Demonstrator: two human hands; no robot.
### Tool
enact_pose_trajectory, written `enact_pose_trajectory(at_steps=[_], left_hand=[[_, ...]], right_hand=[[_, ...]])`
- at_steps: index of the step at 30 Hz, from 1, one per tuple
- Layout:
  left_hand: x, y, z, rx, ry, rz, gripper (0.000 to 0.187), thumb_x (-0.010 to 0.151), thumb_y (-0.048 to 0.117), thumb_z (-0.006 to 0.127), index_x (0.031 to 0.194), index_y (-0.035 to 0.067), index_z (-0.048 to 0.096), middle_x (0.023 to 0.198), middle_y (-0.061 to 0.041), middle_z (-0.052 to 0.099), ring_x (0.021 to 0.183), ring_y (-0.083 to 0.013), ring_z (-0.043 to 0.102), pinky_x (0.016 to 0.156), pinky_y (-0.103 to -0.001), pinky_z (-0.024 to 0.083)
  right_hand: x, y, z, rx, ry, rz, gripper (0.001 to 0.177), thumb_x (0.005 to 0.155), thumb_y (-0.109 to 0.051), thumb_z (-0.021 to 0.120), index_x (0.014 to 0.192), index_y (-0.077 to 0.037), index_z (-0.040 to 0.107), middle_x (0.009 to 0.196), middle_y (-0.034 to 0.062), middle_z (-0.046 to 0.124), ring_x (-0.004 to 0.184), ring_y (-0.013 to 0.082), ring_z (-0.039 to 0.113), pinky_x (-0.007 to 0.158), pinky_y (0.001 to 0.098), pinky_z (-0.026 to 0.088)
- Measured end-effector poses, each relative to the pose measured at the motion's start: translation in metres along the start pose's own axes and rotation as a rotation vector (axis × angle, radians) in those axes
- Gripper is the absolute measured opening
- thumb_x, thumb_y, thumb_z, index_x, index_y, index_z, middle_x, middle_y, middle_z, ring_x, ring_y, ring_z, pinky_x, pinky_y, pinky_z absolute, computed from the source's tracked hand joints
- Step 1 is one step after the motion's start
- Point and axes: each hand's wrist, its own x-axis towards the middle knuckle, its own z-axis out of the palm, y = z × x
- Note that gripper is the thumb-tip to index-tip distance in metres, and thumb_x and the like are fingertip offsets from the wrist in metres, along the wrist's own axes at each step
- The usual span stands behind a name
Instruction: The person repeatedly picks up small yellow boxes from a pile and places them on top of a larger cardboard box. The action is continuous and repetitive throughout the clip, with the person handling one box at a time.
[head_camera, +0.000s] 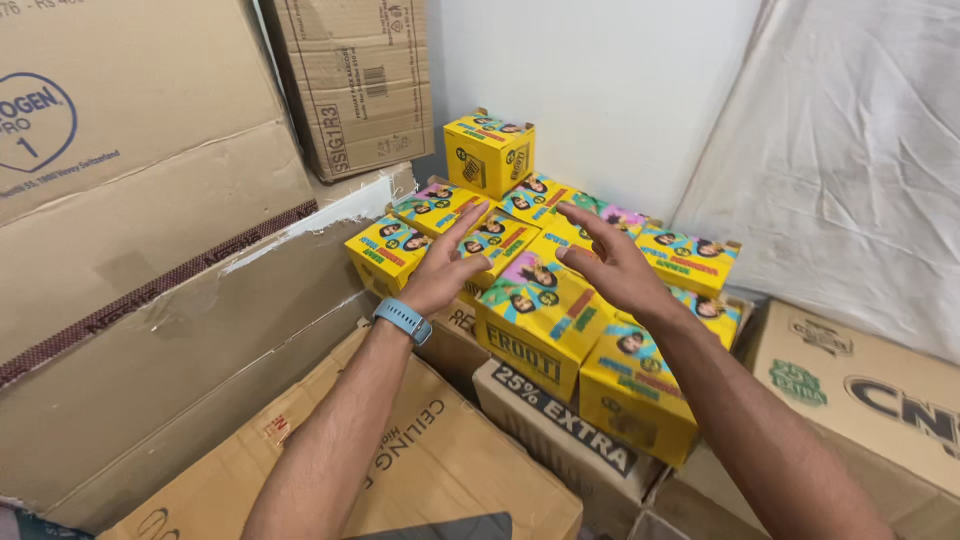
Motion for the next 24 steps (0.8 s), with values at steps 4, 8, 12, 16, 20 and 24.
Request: enact_pose_trajectory(at_steps=[4,8,12,16,20,24], left_hand=[[-0.07,-0.005,0.02,-0.063,-0.078,0.078,0.078,0.088,0.009,0.057,0.161,0.013,0.028,0.168,-0.027,0.005,0.152,-0.0512,-0.004,0.12,-0.069,0.003],[-0.128,0.0,0.05,-0.084,-0.185,0.091,0.079,0.087,0.008,0.06,0.16,0.014,0.032,0.168,-0.024,0.008,0.153,-0.0467,-0.003,0.121,-0.066,0.003],[-0.156,-0.007,0.092,-0.081,-0.321,0.078,0.077,0.088,0.008,0.061,0.16,0.019,0.036,0.17,-0.017,0.011,0.155,-0.0422,-0.001,0.119,-0.068,0.003],[-0.162,-0.012,0.154,-0.114,-0.425,0.118,0.079,0.085,0.008,0.064,0.159,0.021,0.04,0.168,-0.016,0.021,0.156,-0.0387,0.008,0.12,-0.066,0.009],[-0.173,0.008,0.232,-0.15,-0.54,0.189,0.08,0.082,0.009,0.066,0.157,0.02,0.04,0.168,-0.017,0.022,0.155,-0.0404,0.012,0.122,-0.065,0.011],[-0.198,0.038,0.314,-0.208,-0.681,0.243,0.082,0.082,0.01,0.066,0.159,0.019,0.038,0.168,-0.018,0.02,0.154,-0.0419,0.009,0.119,-0.071,0.01]], right_hand=[[-0.088,-0.009,0.022,0.036,0.057,0.039,0.065,0.094,-0.013,0.064,0.155,-0.01,0.042,0.162,0.0225,0.035,0.151,0.0465,0.018,0.117,0.0713,0.014],[-0.17,0.001,0.038,0.136,0.124,0.065,0.066,0.094,-0.009,0.064,0.156,-0.01,0.04,0.163,0.022,0.033,0.152,0.0443,0.016,0.117,0.0705,0.013],[-0.245,-0.011,0.038,0.197,0.219,0.089,0.064,0.093,-0.003,0.063,0.154,-0.007,0.041,0.161,0.0215,0.037,0.153,0.0397,0.019,0.119,0.0669,0.016],[-0.319,0.002,0.017,0.179,0.358,0.149,0.066,0.093,-0.007,0.065,0.155,-0.015,0.043,0.16,0.0157,0.041,0.154,0.0314,0.021,0.119,0.0636,0.017],[-0.402,-0.028,-0.012,0.172,0.52,0.201,0.064,0.094,-0.006,0.062,0.155,-0.01,0.041,0.16,0.0217,0.038,0.154,0.0354,0.021,0.12,0.0589,0.02],[-0.492,-0.031,-0.048,0.114,0.673,0.217,0.063,0.095,-0.005,0.061,0.155,-0.009,0.041,0.159,0.0219,0.04,0.153,0.0325,0.024,0.123,0.0509,0.022]])
